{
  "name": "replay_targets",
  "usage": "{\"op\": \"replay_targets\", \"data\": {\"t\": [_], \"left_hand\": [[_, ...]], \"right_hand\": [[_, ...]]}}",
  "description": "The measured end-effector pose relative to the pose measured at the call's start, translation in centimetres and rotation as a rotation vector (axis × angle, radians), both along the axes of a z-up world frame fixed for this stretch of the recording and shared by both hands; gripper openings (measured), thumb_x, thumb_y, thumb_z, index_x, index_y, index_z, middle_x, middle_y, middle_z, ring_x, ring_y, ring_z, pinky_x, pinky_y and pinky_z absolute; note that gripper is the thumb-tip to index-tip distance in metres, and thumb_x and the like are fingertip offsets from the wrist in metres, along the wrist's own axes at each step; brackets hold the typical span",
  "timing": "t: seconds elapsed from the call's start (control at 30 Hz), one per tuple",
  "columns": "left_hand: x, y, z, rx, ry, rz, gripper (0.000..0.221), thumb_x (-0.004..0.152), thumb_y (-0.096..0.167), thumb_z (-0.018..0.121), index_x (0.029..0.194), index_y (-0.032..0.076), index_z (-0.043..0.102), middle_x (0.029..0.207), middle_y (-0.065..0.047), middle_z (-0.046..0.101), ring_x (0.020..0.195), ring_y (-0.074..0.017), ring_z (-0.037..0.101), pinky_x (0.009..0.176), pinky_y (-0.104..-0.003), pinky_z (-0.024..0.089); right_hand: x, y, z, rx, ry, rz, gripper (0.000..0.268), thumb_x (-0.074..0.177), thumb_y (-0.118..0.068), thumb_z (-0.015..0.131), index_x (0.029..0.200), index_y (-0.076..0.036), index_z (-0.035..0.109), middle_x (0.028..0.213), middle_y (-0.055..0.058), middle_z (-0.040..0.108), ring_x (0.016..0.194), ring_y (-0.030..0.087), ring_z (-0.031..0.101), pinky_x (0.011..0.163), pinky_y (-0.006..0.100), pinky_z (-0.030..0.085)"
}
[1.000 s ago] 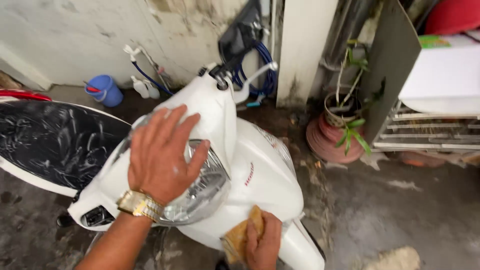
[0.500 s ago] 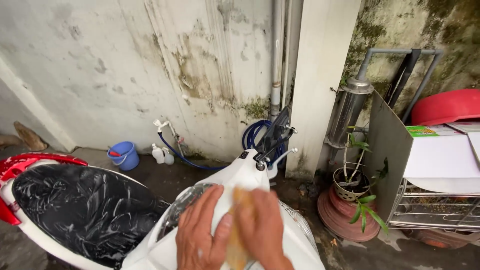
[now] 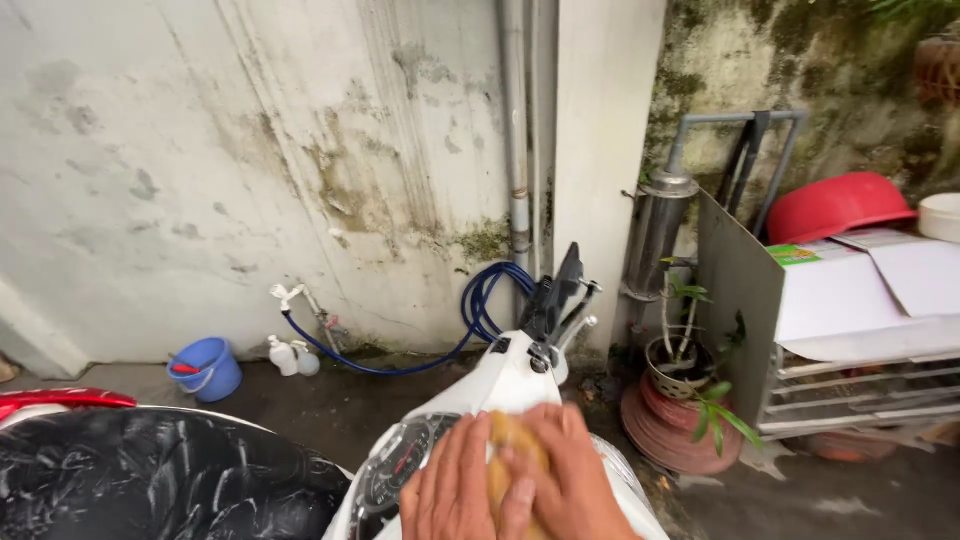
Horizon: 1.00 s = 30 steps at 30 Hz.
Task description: The person scrubs the front body panels, headlights, and front wheel of a white scooter using a yellow sponge. They apply soapy water to the surfaces and scrub the plastic bodywork, chrome accents, and the black wheel rim and brake caliper.
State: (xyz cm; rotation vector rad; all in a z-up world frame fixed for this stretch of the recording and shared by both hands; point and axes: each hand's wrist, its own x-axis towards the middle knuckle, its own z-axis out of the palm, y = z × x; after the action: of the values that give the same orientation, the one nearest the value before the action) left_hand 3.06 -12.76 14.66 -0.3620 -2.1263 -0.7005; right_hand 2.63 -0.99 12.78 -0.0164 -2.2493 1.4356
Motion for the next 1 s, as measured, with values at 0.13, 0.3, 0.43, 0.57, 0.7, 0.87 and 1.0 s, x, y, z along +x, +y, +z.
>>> {"op": "replay_targets", "data": {"t": [0.13,0.3,0.43,0.57,0.7,0.87,1.0], "left_hand": [[0.0,-0.2,-0.3,-0.084,-0.077,-0.049,0.057,0.084,0.055,0.029,0.124,0.020,0.049,0.122,0.003,0.057,0.111,-0.0141,0.053,0.082,-0.032,0.038],[0.3,-0.8,1.4,0.008,0.021,-0.050,0.057,0.086,0.054,0.026,0.116,0.017,0.057,0.113,0.001,0.062,0.104,-0.0150,0.058,0.078,-0.031,0.040],[0.7,-2.0,1.6,-0.112,-0.089,-0.215,0.045,0.086,0.038,0.042,0.126,0.017,0.047,0.118,0.000,0.058,0.111,-0.0193,0.053,0.080,-0.035,0.039],[0.3,-2.5,1.0,-0.050,-0.064,-0.303,0.038,0.087,0.035,0.041,0.120,0.021,0.053,0.109,0.004,0.062,0.110,-0.0194,0.055,0.083,-0.034,0.038],[-0.8,-2.6,0.5,0.008,0.002,-0.386,0.030,0.086,0.029,0.043,0.108,0.017,0.060,0.098,-0.001,0.062,0.099,-0.0256,0.055,0.088,-0.036,0.039],[-3.2,-5.3,2.4,0.120,-0.327,-0.445,0.030,0.077,0.029,0.055,0.104,0.025,0.069,0.093,-0.001,0.059,0.081,-0.0153,0.062,0.071,-0.027,0.051],[-5.0,-4.1,1.8,-0.314,-0.256,-0.144,0.039,0.072,0.016,0.056,0.103,0.037,0.065,0.109,0.002,0.050,0.098,-0.0268,0.044,0.085,-0.044,0.035]], "right_hand": [[-1.2,0.0,0.4,0.023,-0.027,-0.320,0.031,0.080,-0.036,0.053,0.093,-0.008,0.056,0.094,0.007,0.048,0.095,0.019,0.045,0.086,0.031,0.038],[0.4,-1.4,1.2,-0.147,-0.043,-0.087,0.028,0.072,-0.019,0.061,0.099,-0.014,0.067,0.092,0.001,0.057,0.091,0.013,0.051,0.086,0.025,0.037],[1.4,-2.9,2.5,-0.351,-0.039,-0.320,0.041,0.065,-0.019,0.073,0.104,-0.008,0.065,0.113,0.006,0.051,0.110,0.014,0.051,0.099,0.024,0.035],[2.2,-2.0,3.1,-0.892,0.128,-0.312,0.023,0.062,0.007,0.068,0.085,0.005,0.070,0.112,0.013,0.065,0.107,0.019,0.058,0.094,0.028,0.042],[3.4,-2.3,2.3,-0.110,0.312,-0.544,0.021,0.069,-0.012,0.069,0.090,-0.014,0.070,0.104,0.003,0.062,0.096,0.012,0.060,0.080,0.021,0.045],[1.9,-1.8,1.3,-0.200,0.367,-0.343,0.016,0.067,-0.013,0.073,0.083,-0.010,0.068,0.092,0.007,0.059,0.091,0.019,0.056,0.080,0.030,0.048],[2.1,-2.3,0.1,-0.115,0.198,-0.293,0.021,0.076,-0.026,0.063,0.090,-0.012,0.069,0.085,0.002,0.063,0.082,0.014,0.063,0.074,0.024,0.049]]}}
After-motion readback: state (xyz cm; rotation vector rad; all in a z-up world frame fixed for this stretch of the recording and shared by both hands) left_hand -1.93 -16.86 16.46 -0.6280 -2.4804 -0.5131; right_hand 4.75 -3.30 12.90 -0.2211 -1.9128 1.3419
